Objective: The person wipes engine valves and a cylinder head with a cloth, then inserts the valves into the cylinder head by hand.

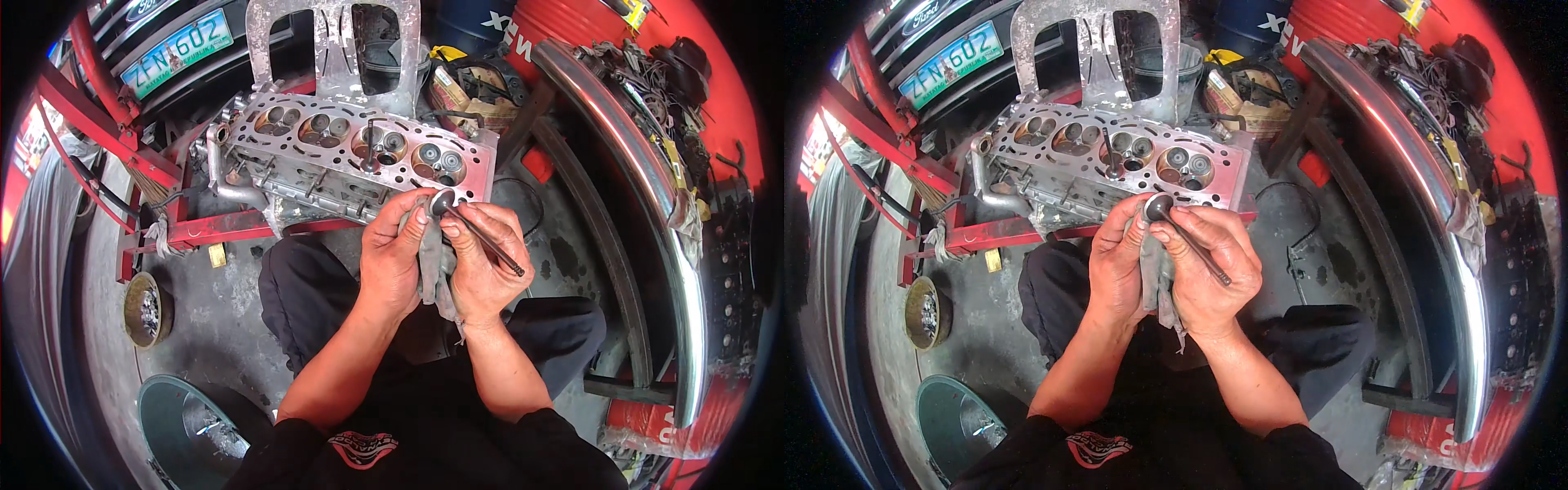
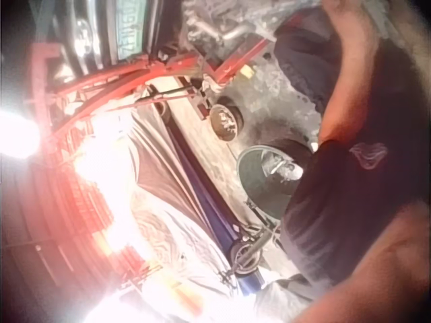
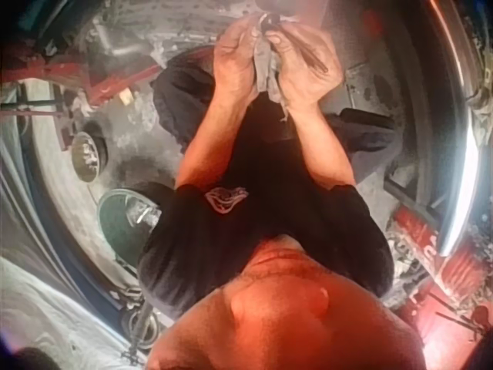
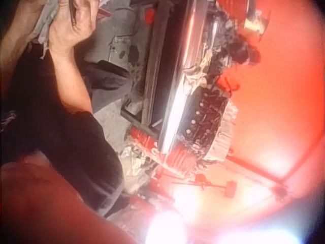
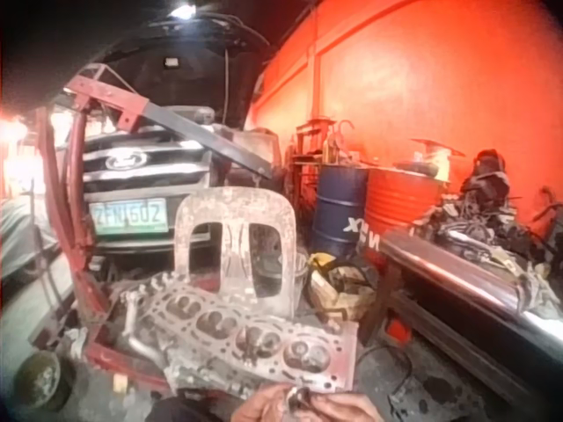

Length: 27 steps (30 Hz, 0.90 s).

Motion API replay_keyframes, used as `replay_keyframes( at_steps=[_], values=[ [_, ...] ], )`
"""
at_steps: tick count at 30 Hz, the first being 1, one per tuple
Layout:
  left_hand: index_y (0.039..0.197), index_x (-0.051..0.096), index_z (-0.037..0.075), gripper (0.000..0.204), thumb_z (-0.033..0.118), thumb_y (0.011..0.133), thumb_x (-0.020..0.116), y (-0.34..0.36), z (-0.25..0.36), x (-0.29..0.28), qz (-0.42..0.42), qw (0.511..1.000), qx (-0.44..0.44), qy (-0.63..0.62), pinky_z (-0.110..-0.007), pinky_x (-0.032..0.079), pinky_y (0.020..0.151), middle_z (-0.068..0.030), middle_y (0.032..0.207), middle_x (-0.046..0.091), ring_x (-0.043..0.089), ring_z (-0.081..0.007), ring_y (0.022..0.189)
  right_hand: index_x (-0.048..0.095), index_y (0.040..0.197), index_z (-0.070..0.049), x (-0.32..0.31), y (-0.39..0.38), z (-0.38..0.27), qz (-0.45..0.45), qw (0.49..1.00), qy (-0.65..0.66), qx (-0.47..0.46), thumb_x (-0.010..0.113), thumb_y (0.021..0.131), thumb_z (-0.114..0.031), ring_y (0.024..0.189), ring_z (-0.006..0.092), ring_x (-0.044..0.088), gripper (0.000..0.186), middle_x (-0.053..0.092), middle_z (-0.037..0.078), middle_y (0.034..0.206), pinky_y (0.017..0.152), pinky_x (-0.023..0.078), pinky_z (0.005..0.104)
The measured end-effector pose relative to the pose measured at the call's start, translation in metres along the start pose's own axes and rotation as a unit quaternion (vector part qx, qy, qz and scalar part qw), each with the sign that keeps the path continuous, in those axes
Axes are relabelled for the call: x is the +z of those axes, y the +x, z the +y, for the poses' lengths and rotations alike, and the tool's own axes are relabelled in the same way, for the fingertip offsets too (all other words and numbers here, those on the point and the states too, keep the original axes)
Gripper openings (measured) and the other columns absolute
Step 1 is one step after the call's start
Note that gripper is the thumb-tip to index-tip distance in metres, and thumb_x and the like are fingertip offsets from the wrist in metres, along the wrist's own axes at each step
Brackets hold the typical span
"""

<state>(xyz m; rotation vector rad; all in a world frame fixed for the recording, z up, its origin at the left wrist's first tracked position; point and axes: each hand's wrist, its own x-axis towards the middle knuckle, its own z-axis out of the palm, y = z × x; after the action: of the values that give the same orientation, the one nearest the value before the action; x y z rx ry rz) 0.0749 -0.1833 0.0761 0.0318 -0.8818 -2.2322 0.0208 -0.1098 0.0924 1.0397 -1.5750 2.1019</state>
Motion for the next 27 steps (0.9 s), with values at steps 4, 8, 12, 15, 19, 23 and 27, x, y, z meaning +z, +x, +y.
replay_keyframes(
  at_steps=[4, 8, 12, 15, 19, 23, 27],
  values=[
    [0.118, 0.060, 0.002, 0.025, 0.014, 0.096, 0.059, -0.0001, -0.0034, -0.0002, 0.005, 1.000, 0.005, 0.020, -0.027, 0.051, 0.085, -0.0070, 0.107, 0.067, 0.064, -0.0138, 0.094, 0.070, 0.095, 0.003, 0.0000, 0.0003, -0.0009, 0.021, 0.998, 0.049, 0.031, 0.078, 0.072, 0.008, 0.086, 0.0154, 0.065, 0.025, 0.066, 0.011, 0.095, 0.075, 0.054, 0.0254],
    [0.115, 0.062, -0.001, 0.023, 0.011, 0.096, 0.059, -0.0006, -0.0033, 0.0035, 0.003, 1.000, -0.004, 0.012, -0.026, 0.048, 0.087, -0.0064, 0.107, 0.067, 0.061, -0.0117, 0.096, 0.070, 0.096, 0.003, -0.0022, 0.0005, 0.0000, 0.038, 0.993, 0.082, 0.071, 0.077, 0.075, 0.008, 0.087, 0.0142, 0.064, 0.023, 0.066, 0.010, 0.096, 0.077, 0.053, 0.0246],
    [0.115, 0.062, -0.001, 0.023, 0.011, 0.095, 0.059, -0.0007, -0.0044, 0.0025, 0.013, 0.999, 0.002, 0.030, -0.026, 0.047, 0.088, -0.0062, 0.108, 0.067, 0.061, -0.0113, 0.097, 0.070, 0.096, 0.003, -0.0016, 0.0021, -0.0010, 0.039, 0.990, 0.095, 0.097, 0.076, 0.075, 0.008, 0.088, 0.0138, 0.064, 0.022, 0.066, 0.009, 0.096, 0.078, 0.052, 0.0245],
    [0.116, 0.062, -0.001, 0.023, 0.010, 0.095, 0.059, -0.0003, -0.0048, 0.0013, 0.014, 0.999, 0.006, 0.035, -0.026, 0.047, 0.088, -0.0062, 0.108, 0.067, 0.060, -0.0112, 0.096, 0.070, 0.095, 0.003, -0.0007, 0.0020, -0.0006, 0.041, 0.988, 0.098, 0.108, 0.076, 0.076, 0.006, 0.087, 0.0131, 0.063, 0.020, 0.066, 0.008, 0.095, 0.077, 0.051, 0.0245],
    [0.117, 0.061, 0.000, 0.024, 0.011, 0.095, 0.059, 0.0000, -0.0034, 0.0014, 0.017, 0.999, 0.001, 0.040, -0.026, 0.049, 0.086, -0.0068, 0.108, 0.067, 0.062, -0.0118, 0.094, 0.070, 0.094, 0.002, -0.0002, 0.0022, 0.0013, 0.041, 0.988, 0.093, 0.114, 0.077, 0.077, 0.005, 0.085, 0.0122, 0.063, 0.019, 0.066, 0.007, 0.093, 0.076, 0.050, 0.0240],
    [0.116, 0.062, -0.001, 0.023, 0.009, 0.095, 0.059, -0.0014, -0.0019, 0.0011, 0.010, 1.000, -0.004, 0.029, -0.026, 0.047, 0.089, -0.0067, 0.108, 0.067, 0.060, -0.0116, 0.097, 0.069, 0.092, 0.002, 0.0014, 0.0022, 0.0003, 0.044, 0.987, 0.101, 0.113, 0.077, 0.077, 0.005, 0.085, 0.0114, 0.062, 0.017, 0.066, 0.006, 0.092, 0.076, 0.049, 0.0240],
    [0.116, 0.062, -0.001, 0.023, 0.009, 0.095, 0.058, -0.0016, -0.0020, 0.0021, 0.010, 0.999, -0.005, 0.031, -0.027, 0.046, 0.089, -0.0068, 0.109, 0.066, 0.060, -0.0116, 0.098, 0.069, 0.090, 0.002, 0.0023, 0.0036, -0.0044, 0.055, 0.982, 0.117, 0.135, 0.077, 0.077, 0.005, 0.084, 0.0108, 0.061, 0.016, 0.066, 0.006, 0.092, 0.076, 0.049, 0.0239]
  ],
)
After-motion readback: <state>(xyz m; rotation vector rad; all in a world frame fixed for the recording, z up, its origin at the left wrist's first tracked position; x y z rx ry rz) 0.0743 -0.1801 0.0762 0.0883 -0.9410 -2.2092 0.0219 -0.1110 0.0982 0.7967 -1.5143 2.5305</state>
